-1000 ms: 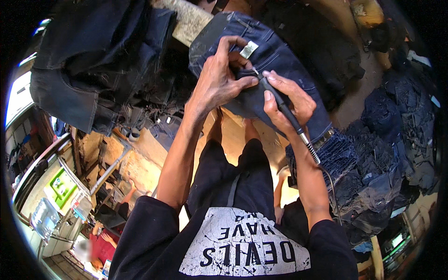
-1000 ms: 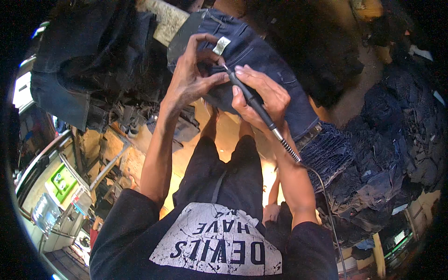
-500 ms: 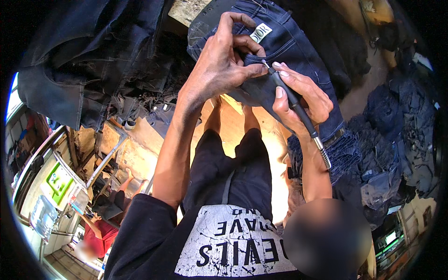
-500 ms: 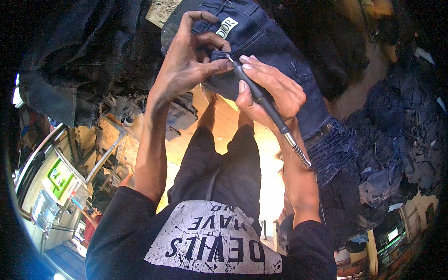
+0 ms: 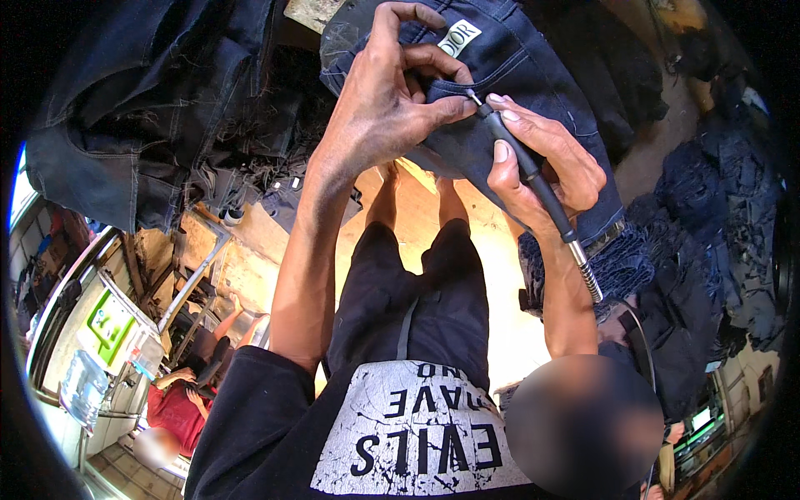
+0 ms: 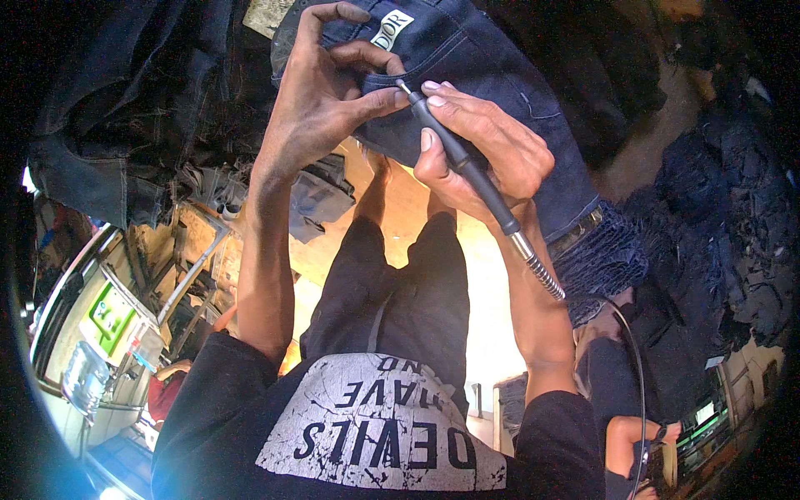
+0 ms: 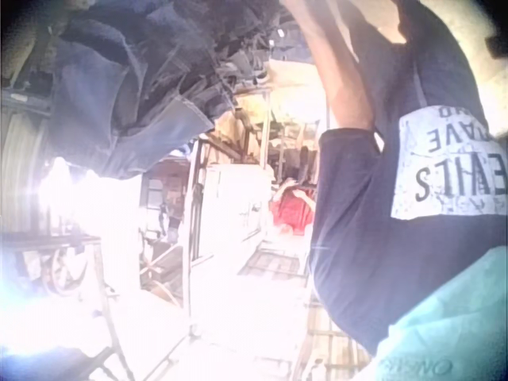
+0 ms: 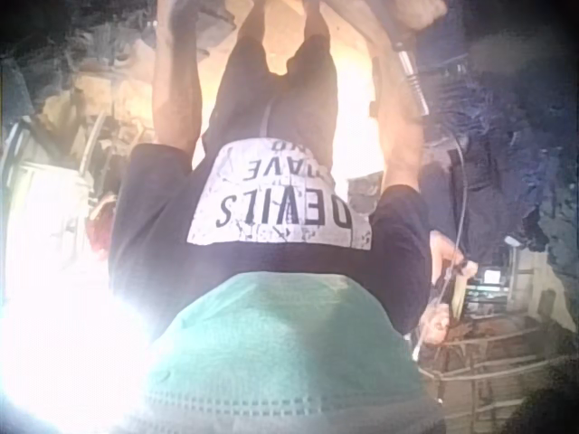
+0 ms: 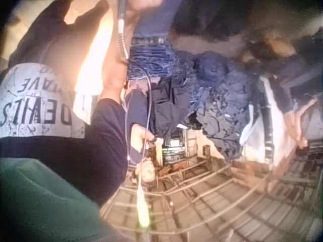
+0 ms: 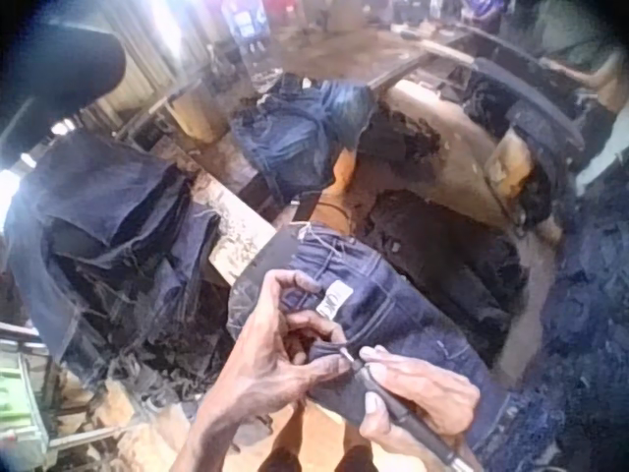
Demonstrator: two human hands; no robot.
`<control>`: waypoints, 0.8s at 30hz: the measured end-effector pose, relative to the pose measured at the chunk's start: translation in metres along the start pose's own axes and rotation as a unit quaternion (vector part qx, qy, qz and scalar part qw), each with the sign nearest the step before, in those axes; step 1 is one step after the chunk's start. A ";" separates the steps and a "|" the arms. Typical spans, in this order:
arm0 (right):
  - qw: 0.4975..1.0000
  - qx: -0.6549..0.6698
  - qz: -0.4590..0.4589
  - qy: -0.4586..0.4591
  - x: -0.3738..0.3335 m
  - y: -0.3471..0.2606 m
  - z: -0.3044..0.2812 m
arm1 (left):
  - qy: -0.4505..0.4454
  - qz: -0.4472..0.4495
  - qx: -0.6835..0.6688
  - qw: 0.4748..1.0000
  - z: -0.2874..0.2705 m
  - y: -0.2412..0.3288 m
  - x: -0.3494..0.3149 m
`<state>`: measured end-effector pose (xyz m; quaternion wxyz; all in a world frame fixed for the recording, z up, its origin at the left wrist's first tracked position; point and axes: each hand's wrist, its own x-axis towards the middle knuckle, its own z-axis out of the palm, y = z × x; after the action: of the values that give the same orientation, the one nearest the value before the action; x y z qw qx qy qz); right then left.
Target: The person uses a handheld electric seam ripper to remove stitches from the seams and pockets of dark denim jeans. They repeatedly pick up jeans from a pile, position the tool along seams, and remove threads before placing the jeans back down.
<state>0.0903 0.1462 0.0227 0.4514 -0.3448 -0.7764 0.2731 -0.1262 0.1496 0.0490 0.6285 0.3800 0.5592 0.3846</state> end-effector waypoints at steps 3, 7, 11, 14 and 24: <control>1.000 0.002 0.002 0.001 0.001 0.000 0.000 | -0.002 0.011 -0.040 0.999 0.003 -0.003 0.001; 1.000 0.004 0.016 0.009 0.000 -0.001 -0.001 | 0.005 -0.013 -0.010 1.000 0.002 -0.001 -0.004; 1.000 0.019 0.019 -0.004 -0.004 -0.001 -0.001 | 0.000 -0.007 -0.021 1.000 0.001 0.002 -0.005; 0.999 0.016 0.021 -0.022 -0.008 0.000 -0.003 | -0.013 0.028 -0.071 0.997 0.003 -0.001 -0.002; 0.999 0.026 0.016 -0.031 -0.011 0.007 -0.006 | -0.047 0.046 -0.122 0.990 -0.002 -0.023 0.002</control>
<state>0.1015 0.1421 0.0143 0.4313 -0.3364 -0.7771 0.3113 -0.1270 0.1417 0.0270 0.6773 0.3430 0.4599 0.4606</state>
